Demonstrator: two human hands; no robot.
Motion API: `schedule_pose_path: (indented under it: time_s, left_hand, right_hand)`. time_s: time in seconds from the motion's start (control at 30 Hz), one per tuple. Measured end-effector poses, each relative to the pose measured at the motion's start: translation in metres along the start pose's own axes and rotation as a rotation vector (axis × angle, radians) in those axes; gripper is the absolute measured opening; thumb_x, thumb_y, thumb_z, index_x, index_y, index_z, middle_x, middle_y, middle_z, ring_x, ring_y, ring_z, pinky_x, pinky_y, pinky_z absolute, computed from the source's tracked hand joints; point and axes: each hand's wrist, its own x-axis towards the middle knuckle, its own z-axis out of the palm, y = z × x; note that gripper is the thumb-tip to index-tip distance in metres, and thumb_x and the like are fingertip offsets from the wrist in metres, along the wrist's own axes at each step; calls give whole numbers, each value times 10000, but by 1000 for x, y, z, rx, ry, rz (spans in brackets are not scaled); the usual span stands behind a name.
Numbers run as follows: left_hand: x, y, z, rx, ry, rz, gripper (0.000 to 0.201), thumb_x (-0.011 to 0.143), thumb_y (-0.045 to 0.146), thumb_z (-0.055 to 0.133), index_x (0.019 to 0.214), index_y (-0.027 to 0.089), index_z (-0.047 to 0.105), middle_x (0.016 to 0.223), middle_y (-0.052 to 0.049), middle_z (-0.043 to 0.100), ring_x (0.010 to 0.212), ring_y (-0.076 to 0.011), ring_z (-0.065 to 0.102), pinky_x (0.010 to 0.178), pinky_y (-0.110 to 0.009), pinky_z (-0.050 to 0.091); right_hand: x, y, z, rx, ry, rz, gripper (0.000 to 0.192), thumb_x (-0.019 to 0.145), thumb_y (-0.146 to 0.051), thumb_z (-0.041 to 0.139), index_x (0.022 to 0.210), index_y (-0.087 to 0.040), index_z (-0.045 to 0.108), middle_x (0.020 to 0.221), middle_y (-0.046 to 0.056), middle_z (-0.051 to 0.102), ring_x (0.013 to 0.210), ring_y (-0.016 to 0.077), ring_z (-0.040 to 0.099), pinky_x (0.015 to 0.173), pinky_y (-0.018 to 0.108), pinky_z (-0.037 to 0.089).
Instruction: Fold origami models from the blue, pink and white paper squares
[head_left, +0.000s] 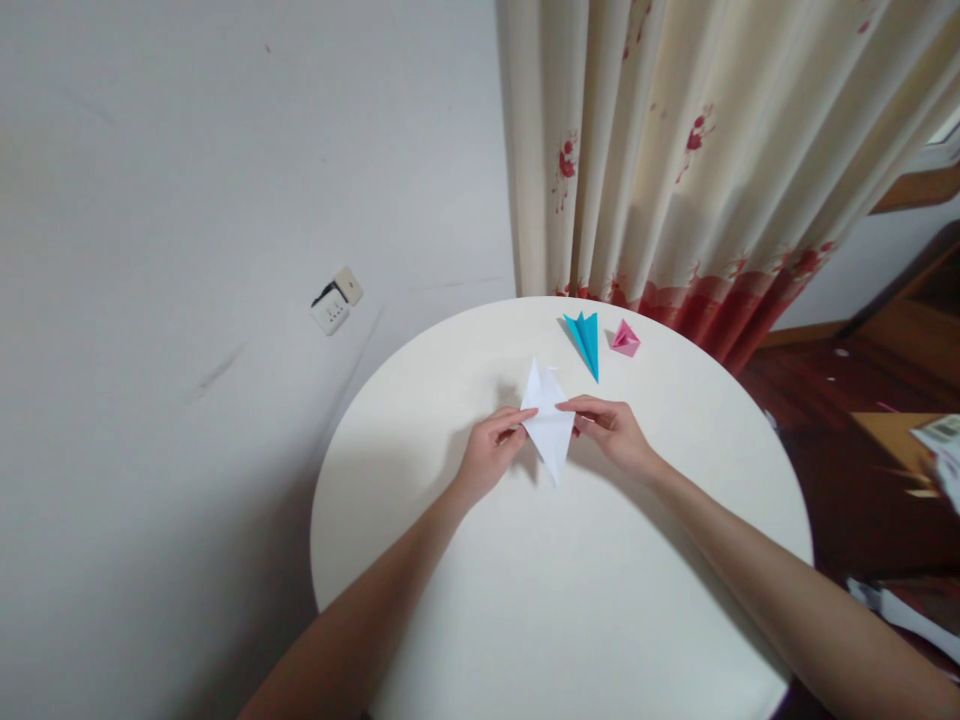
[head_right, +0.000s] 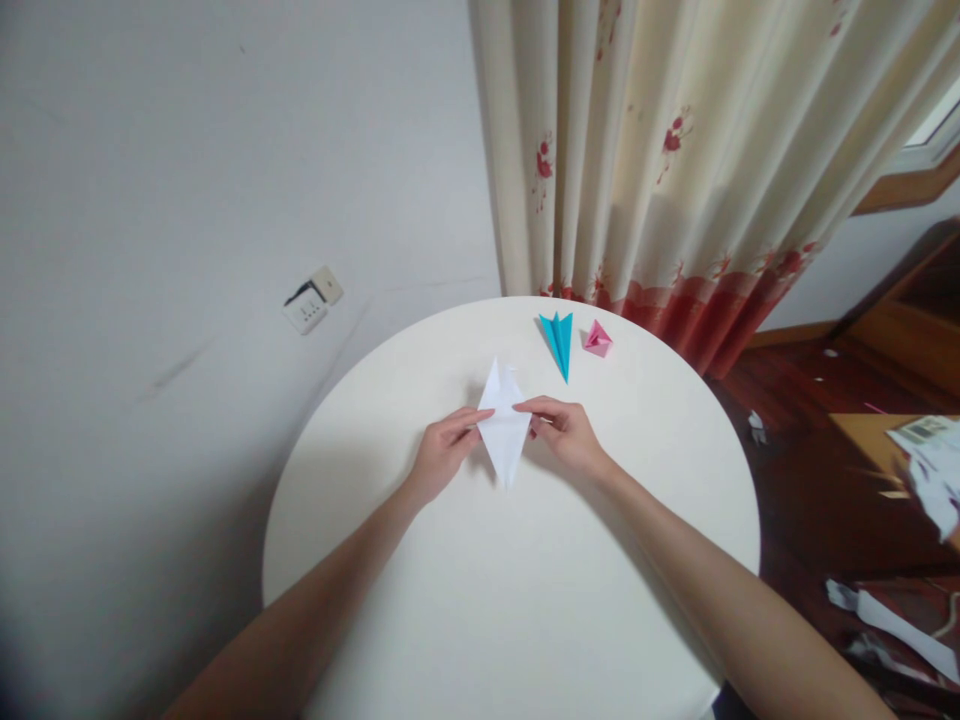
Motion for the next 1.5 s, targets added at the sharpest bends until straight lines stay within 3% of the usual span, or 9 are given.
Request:
schedule_pose_path:
  time_s: [0.13,0.27,0.37,0.5,0.63,0.77,0.93,1.23,1.5]
  left_hand:
    - [1,0,0,40,12,24,278,872,340,603,1054,191,751,1016,-94,672,881,-174,604,739,-256,453]
    - [2,1,2,75,33,54,253,880,351,601,951,178,772,996,-96,686,921,-192,609,793,-277,450]
    - [1,0,4,61,65,2,246,844,374,639,842,163,765,915,-80,690,853,-186,610,756,-273,453]
    - [1,-5,8,-70,136,-95,254,783,367,701,933,162,697,817,-45,682,762,-163,613,724,-267,465]
    - [1,-5,10,-165,137,-63,315,792,316,703,1057,200,577,788,-6,646,738,-138,613,697,-242,461]
    - [-1,-7,10,-103,87,-43,208,826,324,666,970,174,652,863,-35,647,762,-129,588,680,-228,438]
    - [-1,-12,8,-30,65,-15,278,794,304,712,1039,176,738,1010,-78,655,804,-141,575,691,-246,442]
    - [1,-7,5,101,131,55,253,774,243,733,1021,195,750,940,-58,665,763,-137,573,711,-259,458]
    - [0,-5,3,235,210,134,157,763,252,751,914,213,775,805,-31,611,745,-144,565,683,-266,445]
  right_hand:
    - [0,-2,1,-1,10,22,269,751,-410,718,922,-210,769,915,63,692,688,156,581,630,303,496]
    - [1,1,3,-48,103,52,266,762,-444,701,742,-182,745,695,41,661,617,152,546,573,291,459]
    - [2,5,5,-47,159,90,318,729,-488,716,674,-176,702,611,28,627,578,149,525,543,289,446]
    - [1,9,12,7,198,98,323,698,-475,743,796,-173,681,631,13,621,557,134,517,524,279,441]
    - [0,10,16,53,203,42,300,723,-405,744,898,-198,614,583,-42,554,522,113,486,513,261,418]
    - [-1,9,17,19,215,34,232,745,-394,726,803,-185,644,650,-3,600,553,120,505,521,267,423]
    - [-3,12,16,-31,195,65,258,771,-400,700,875,-166,734,713,38,665,582,137,522,541,281,426]
    - [-5,7,16,-191,107,-52,276,805,-363,695,1019,-196,743,952,74,696,723,160,580,614,284,471]
    - [-6,7,18,-258,96,-170,198,845,-330,673,989,-215,744,827,48,628,738,163,571,597,275,461]
